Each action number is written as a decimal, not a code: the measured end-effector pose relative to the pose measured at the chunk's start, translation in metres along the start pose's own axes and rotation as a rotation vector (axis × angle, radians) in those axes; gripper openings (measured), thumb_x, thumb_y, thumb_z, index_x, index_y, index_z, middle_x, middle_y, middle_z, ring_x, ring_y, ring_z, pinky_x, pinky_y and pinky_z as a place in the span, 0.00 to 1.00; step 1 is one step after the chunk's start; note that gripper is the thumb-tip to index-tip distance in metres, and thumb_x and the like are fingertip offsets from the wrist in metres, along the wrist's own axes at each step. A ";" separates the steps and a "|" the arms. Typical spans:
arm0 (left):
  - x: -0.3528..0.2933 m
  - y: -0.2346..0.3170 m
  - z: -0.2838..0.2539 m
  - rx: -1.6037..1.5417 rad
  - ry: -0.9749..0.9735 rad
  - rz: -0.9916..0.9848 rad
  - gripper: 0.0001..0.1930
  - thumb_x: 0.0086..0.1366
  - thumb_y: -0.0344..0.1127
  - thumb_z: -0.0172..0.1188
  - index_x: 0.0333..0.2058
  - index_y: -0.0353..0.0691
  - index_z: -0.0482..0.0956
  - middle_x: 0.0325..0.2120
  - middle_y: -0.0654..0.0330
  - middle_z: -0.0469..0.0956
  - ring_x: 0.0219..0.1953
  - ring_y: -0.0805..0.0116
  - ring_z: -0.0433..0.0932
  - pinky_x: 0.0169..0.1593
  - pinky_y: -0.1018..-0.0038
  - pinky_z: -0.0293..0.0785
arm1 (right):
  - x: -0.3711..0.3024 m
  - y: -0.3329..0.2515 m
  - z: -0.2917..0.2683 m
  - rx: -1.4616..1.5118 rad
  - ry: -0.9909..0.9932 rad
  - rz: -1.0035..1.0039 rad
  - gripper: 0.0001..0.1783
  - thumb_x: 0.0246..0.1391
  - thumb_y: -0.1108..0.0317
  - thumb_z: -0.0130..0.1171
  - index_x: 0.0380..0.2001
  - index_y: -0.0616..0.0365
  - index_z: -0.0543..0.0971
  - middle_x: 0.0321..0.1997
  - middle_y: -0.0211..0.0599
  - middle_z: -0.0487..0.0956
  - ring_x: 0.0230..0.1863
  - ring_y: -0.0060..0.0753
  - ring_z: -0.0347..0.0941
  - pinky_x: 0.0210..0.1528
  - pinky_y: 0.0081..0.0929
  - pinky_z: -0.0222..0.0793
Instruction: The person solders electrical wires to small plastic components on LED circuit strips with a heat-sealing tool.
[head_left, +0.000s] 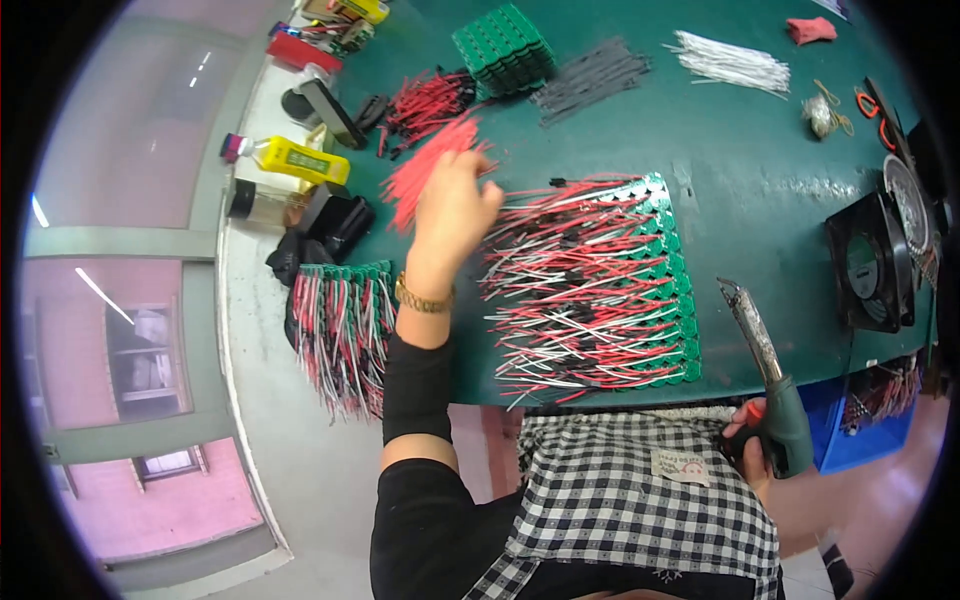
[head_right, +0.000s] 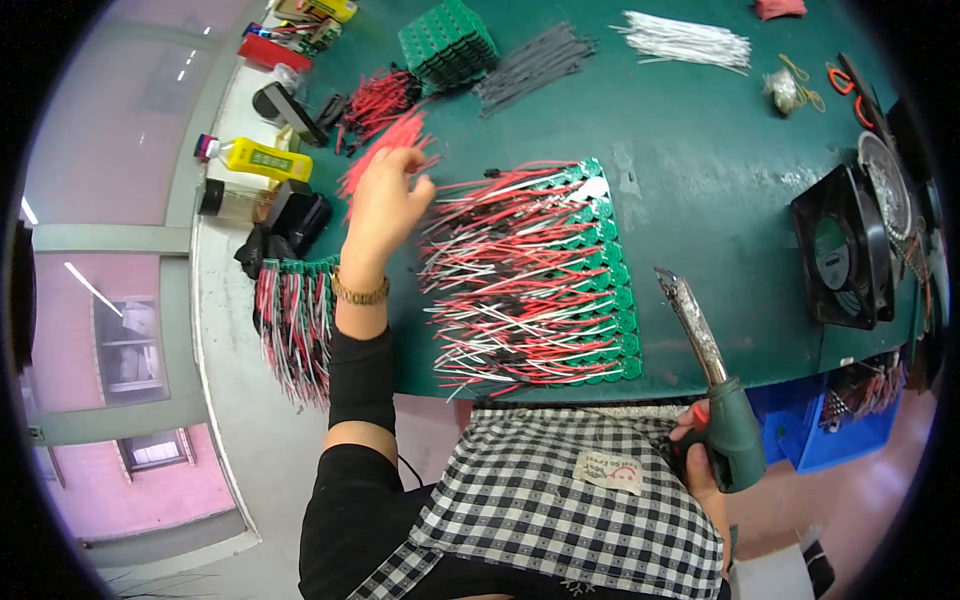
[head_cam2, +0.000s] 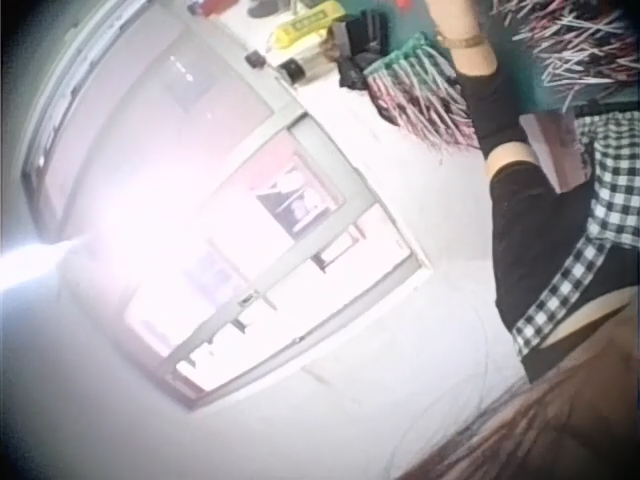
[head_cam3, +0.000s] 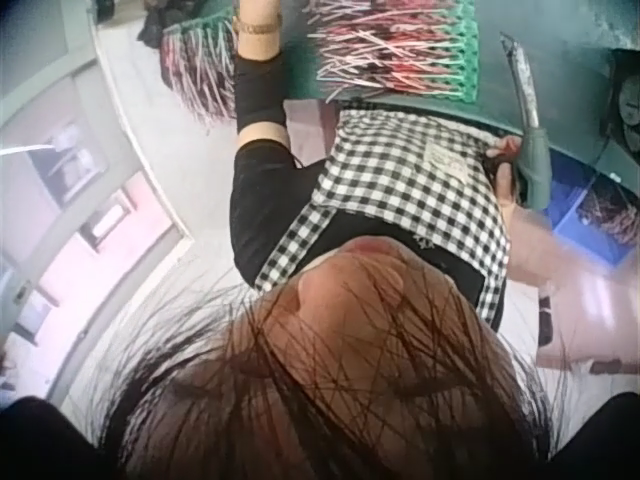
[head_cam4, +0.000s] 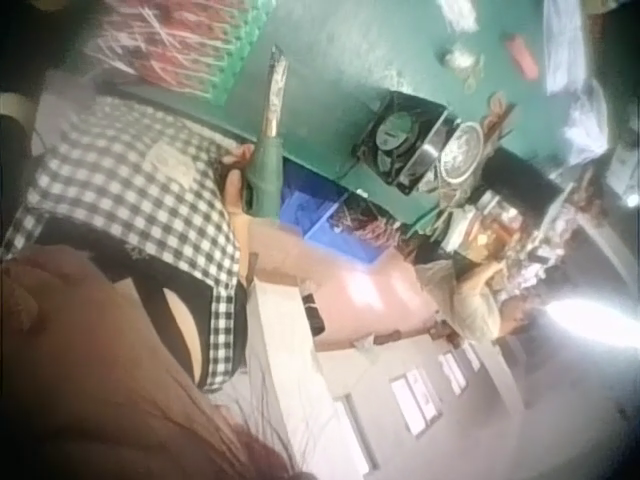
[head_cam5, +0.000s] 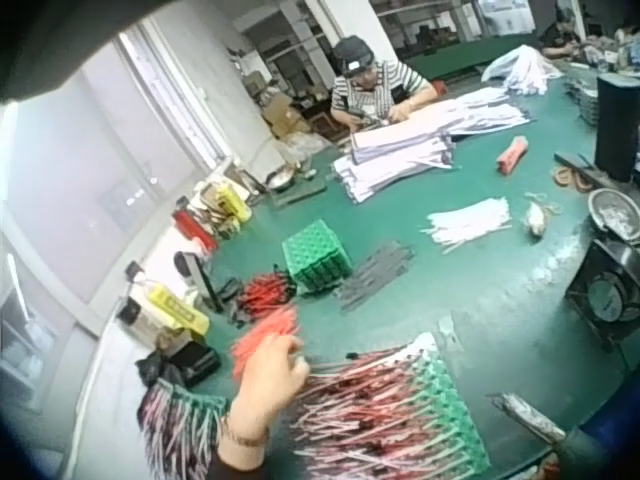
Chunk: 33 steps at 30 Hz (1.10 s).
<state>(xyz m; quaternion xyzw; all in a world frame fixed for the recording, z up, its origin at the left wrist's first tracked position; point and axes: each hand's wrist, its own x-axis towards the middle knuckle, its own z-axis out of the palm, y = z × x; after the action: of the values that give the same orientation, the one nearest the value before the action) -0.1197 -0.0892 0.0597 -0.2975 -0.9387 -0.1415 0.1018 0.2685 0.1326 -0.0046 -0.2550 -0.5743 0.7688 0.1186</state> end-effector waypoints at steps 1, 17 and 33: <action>0.000 -0.020 0.003 0.115 -0.013 -0.079 0.11 0.52 0.32 0.60 0.34 0.34 0.78 0.35 0.47 0.74 0.40 0.48 0.76 0.43 0.58 0.74 | 0.001 0.003 -0.001 0.006 -0.011 -0.013 0.37 0.49 0.44 0.65 0.52 0.60 0.68 0.42 0.37 0.73 0.37 0.27 0.73 0.40 0.26 0.70; 0.028 -0.064 0.038 0.115 0.152 -0.008 0.06 0.59 0.26 0.51 0.34 0.31 0.69 0.27 0.47 0.73 0.32 0.51 0.77 0.34 0.60 0.72 | 0.011 0.032 -0.014 -0.035 -0.221 -0.189 0.25 0.55 0.62 0.57 0.53 0.65 0.68 0.43 0.43 0.75 0.33 0.26 0.73 0.39 0.25 0.71; -0.071 0.128 0.041 -0.580 -0.200 0.592 0.07 0.50 0.22 0.64 0.27 0.39 0.76 0.24 0.60 0.74 0.20 0.66 0.74 0.21 0.73 0.69 | 0.004 0.029 -0.009 -0.007 -0.041 -0.132 0.18 0.52 0.74 0.56 0.48 0.64 0.74 0.40 0.37 0.79 0.36 0.26 0.77 0.42 0.24 0.73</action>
<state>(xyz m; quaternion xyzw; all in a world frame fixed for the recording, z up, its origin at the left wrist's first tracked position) 0.0080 -0.0135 0.0272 -0.5826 -0.7394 -0.3347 -0.0416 0.2735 0.1331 -0.0346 -0.2012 -0.5951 0.7622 0.1564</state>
